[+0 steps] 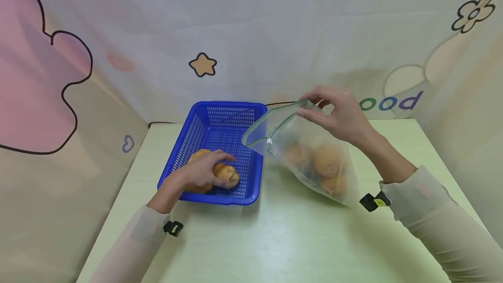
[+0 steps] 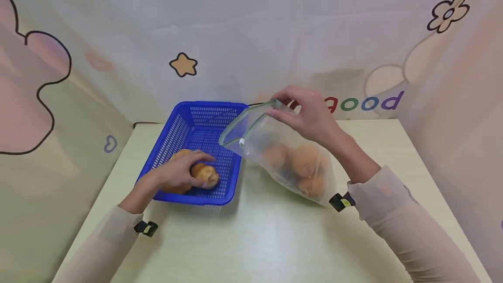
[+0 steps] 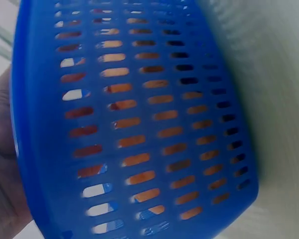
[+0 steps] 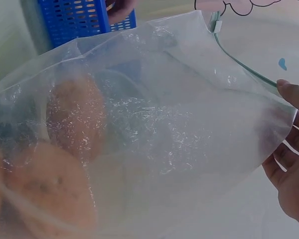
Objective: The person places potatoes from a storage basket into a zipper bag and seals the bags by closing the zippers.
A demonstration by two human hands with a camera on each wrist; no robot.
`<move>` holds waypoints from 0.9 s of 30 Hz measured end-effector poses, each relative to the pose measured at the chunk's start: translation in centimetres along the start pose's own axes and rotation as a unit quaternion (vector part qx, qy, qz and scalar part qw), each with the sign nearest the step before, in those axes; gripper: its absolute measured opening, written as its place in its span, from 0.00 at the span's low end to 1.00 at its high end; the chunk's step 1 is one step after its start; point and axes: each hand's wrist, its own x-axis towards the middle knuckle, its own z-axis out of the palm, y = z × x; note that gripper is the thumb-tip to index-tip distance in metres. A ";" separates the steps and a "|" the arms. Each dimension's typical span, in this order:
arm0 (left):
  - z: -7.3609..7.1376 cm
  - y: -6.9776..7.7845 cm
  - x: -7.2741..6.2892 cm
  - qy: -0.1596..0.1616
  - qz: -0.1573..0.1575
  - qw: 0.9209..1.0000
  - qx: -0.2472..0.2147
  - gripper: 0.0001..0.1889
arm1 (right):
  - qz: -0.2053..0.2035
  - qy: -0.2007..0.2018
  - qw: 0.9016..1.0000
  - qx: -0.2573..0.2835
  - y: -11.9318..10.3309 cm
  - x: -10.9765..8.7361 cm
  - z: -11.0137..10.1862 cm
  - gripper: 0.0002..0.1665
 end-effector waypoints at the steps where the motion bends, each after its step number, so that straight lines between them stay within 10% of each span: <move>1: 0.2 0.0 0.0 -0.005 0.004 1.000 0.011 0.35 | 0.003 0.001 1.000 0.000 0.0 -0.1 -0.1 0.11; 7: 0.9 0.0 0.4 0.009 0.015 0.998 0.057 0.29 | 0.010 0.001 1.000 0.002 -0.2 -0.5 -0.4 0.12; 12: -1.1 1.0 0.2 0.071 0.024 0.997 -0.006 0.32 | 0.005 0.000 1.000 0.002 -0.3 -0.6 -0.4 0.12; 20: -6.4 6.7 0.8 0.181 0.077 0.975 -0.106 0.36 | 0.002 -0.002 1.000 0.007 -0.2 -0.7 -0.3 0.12; 27: -5.5 11.7 3.1 0.178 0.139 0.970 -0.087 0.35 | -0.026 -0.031 0.999 -0.029 -1.0 -0.6 -0.1 0.14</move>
